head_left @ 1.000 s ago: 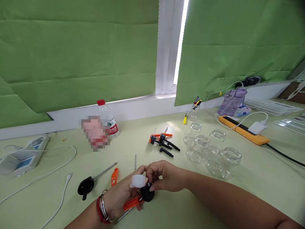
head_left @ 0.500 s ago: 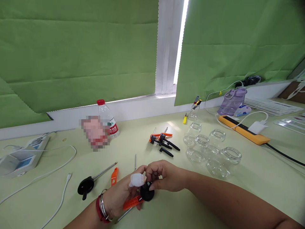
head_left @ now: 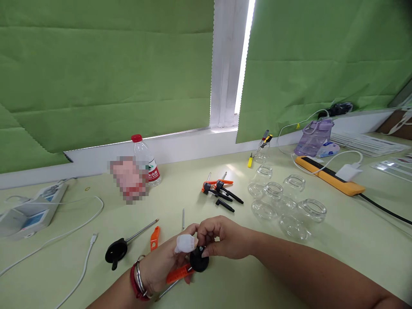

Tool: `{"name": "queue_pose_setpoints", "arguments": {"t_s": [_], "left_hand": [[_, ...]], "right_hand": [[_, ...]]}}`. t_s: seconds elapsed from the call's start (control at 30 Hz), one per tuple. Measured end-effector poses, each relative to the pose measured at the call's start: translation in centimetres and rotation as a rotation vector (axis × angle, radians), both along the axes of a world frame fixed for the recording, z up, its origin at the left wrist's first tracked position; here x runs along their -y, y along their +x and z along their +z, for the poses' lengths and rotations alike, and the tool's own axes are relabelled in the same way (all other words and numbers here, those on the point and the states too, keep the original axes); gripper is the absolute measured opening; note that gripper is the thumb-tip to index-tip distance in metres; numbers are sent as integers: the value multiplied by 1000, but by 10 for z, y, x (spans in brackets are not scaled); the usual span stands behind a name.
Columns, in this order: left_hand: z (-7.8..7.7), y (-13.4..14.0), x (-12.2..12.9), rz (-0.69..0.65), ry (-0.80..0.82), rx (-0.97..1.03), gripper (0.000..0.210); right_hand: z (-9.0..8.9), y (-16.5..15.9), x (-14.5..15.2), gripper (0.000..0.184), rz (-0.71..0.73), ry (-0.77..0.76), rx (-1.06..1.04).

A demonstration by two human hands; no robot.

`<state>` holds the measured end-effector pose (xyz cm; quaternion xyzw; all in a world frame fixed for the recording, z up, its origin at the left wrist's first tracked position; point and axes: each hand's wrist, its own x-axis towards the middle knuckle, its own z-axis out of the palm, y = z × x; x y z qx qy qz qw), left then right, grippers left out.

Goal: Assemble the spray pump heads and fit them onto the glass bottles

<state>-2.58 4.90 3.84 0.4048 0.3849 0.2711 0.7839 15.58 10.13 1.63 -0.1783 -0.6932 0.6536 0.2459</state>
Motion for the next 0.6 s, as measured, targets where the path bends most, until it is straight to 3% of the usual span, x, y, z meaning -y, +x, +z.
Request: {"name": "queue_pose_setpoints", "arguments": {"t_s": [0.3,0.6], "left_hand": [[2,1,1,14,2,2,27],[4,1,3,20,5,-1,31]], "right_hand": [[4,0,1,20,-9,18,24],[3,1,1,11,9,134,-39]]}}
